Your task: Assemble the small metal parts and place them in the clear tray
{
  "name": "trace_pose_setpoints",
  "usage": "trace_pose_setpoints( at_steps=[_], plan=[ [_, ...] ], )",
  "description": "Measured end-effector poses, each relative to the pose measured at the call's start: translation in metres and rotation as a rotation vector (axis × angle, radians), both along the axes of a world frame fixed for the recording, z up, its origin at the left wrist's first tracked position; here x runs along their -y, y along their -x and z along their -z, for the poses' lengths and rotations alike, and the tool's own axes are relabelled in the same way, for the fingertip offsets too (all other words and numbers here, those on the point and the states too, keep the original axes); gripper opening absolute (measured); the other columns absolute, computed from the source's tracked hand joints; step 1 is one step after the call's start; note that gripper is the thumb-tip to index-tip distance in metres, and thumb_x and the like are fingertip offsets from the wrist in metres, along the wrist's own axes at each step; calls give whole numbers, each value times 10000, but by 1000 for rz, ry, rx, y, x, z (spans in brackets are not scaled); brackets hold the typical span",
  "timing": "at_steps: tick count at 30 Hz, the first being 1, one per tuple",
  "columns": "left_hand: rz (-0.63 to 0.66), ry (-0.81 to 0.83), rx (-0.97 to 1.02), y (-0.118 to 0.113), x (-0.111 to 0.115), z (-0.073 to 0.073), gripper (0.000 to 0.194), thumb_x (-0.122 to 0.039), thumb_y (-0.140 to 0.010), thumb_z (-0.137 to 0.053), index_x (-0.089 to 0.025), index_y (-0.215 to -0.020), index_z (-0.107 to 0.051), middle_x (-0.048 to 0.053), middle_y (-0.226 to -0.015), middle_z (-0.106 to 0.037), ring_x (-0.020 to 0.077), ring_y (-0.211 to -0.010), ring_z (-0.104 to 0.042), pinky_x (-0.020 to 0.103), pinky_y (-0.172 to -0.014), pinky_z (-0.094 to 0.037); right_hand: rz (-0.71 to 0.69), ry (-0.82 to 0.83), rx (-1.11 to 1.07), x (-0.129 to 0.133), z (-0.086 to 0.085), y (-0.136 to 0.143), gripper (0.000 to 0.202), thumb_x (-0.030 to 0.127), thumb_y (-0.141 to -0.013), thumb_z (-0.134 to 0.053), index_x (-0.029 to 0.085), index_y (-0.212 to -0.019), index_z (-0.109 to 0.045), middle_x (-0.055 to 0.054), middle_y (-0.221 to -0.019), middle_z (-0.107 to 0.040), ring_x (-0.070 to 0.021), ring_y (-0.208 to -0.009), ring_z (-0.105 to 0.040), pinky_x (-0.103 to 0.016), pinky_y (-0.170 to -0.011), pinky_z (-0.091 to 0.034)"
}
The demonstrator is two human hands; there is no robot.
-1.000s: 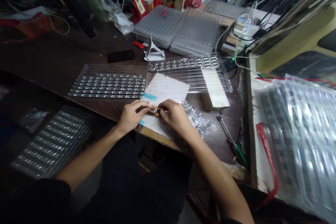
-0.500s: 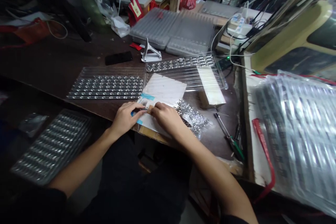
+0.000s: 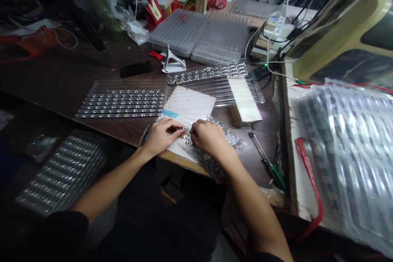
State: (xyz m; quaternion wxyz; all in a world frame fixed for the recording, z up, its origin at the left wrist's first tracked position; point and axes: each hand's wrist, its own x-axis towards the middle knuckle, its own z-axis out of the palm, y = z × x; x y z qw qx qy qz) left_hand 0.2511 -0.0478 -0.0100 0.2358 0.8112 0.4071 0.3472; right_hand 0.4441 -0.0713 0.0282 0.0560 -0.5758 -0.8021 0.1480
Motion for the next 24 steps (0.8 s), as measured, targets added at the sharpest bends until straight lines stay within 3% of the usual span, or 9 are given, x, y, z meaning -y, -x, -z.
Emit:
trace_pose_setpoints(
  at_steps=[5, 11, 17, 21, 24],
  plan=[
    [1, 16, -29, 0, -2, 2, 38, -226, -856, -684, -203, -831, -701, 40, -858, -743, 209, -836, -663, 357, -788, -493, 21, 41, 36, 1, -3, 3, 111, 205, -862, -587, 196, -856, -698, -93, -902, -737, -231, -740, -680, -289, -563, -370],
    [3, 24, -68, 1, -2, 3, 31, -213, -850, -689, -205, -821, -694, 39, -855, -732, 224, -876, -641, 364, -808, -484, -41, 22, -95, 1, -2, 0, 139, 250, -872, -627, 235, -966, -728, -53, -981, -728, -205, -837, -683, -263, -641, -418],
    [11, 21, -46, 0, 0, 5, 42, -200, -874, -664, -202, -838, -686, 44, -860, -725, 221, -870, -639, 356, -793, -491, -86, 27, -111, -2, 4, -1, 107, 219, -872, -652, 240, -883, -756, -84, -919, -727, -219, -764, -683, -275, -598, -437],
    [-97, 41, 120, 5, 4, 0, 50, -183, -885, -638, -200, -912, -676, 45, -910, -736, 199, -896, -667, 329, -816, -516, -82, 30, -69, -1, 2, 3, 116, 151, -837, -636, 207, -859, -735, -126, -899, -726, -251, -727, -677, -312, -593, -447],
    [-150, 75, 165, 18, -10, -10, 71, -200, -889, -621, -191, -940, -670, 44, -935, -740, 186, -889, -684, 307, -803, -533, -68, 25, -50, 0, 0, 5, 90, 143, -803, -636, 198, -766, -698, -132, -850, -716, -241, -659, -649, -323, -563, -426]
  ],
)
